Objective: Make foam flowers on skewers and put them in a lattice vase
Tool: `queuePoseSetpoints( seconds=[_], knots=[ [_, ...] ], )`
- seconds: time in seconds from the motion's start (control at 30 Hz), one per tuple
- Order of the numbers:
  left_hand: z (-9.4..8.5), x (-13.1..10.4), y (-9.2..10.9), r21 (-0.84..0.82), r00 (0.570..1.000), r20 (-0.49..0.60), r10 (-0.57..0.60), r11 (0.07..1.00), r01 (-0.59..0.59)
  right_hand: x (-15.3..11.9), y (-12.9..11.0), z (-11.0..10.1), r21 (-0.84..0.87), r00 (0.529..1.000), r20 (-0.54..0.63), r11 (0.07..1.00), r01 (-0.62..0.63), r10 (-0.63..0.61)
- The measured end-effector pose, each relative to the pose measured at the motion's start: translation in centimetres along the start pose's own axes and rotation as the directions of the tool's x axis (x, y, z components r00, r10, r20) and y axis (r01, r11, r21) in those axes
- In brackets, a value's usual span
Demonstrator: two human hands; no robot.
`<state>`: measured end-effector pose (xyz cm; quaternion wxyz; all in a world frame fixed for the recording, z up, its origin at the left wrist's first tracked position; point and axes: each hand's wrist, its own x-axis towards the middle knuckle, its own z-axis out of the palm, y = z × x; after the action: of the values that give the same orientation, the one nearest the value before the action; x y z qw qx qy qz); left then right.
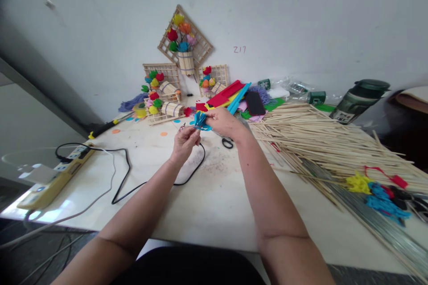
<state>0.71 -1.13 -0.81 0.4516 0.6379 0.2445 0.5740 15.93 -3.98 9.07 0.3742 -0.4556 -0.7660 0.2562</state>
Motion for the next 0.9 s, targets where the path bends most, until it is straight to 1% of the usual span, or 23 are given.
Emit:
queuePoseSetpoints(
  seconds=[0.17, 0.23, 0.37, 0.5, 0.6, 0.73, 0.9],
  knots=[
    [0.14, -0.07, 0.40, 0.006, 1.000, 0.001, -0.024, 1.000, 0.024, 0.06, 0.09, 0.01, 0.046, 0.998, 0.056, 0.999, -0.030, 0.028],
    [0.14, -0.08, 0.46, 0.014, 1.000, -0.007, -0.016, 1.000, 0.017, 0.18, 0.06, 0.14, 0.019, 0.999, 0.038, 0.999, -0.040, 0.039],
    [0.04, -0.08, 0.51, 0.065, 1.000, -0.001, 0.024, 0.998, -0.023, 0.48, 0.01, 0.41, -0.077, 0.998, -0.045, 0.996, -0.043, 0.040],
    [-0.10, -0.08, 0.73, 0.126, 0.996, 0.014, 0.084, 0.988, -0.085, 0.63, 0.21, 0.45, -0.157, 0.997, -0.071, 0.987, 0.020, -0.032],
    [-0.20, -0.08, 0.82, 0.137, 0.994, 0.018, 0.110, 0.984, -0.111, 0.61, 0.41, 0.42, -0.195, 0.993, -0.080, 0.978, 0.070, -0.087],
    [-0.18, -0.18, 0.60, 0.123, 0.995, 0.021, 0.101, 0.987, -0.103, 0.61, 0.62, 0.41, -0.232, 0.990, -0.090, 0.969, 0.089, -0.112],
    [0.09, -0.27, 0.39, 0.086, 0.997, 0.001, 0.076, 0.993, -0.076, 0.82, 0.76, 0.57, -0.241, 0.993, -0.101, 0.970, 0.035, -0.061]
  ],
)
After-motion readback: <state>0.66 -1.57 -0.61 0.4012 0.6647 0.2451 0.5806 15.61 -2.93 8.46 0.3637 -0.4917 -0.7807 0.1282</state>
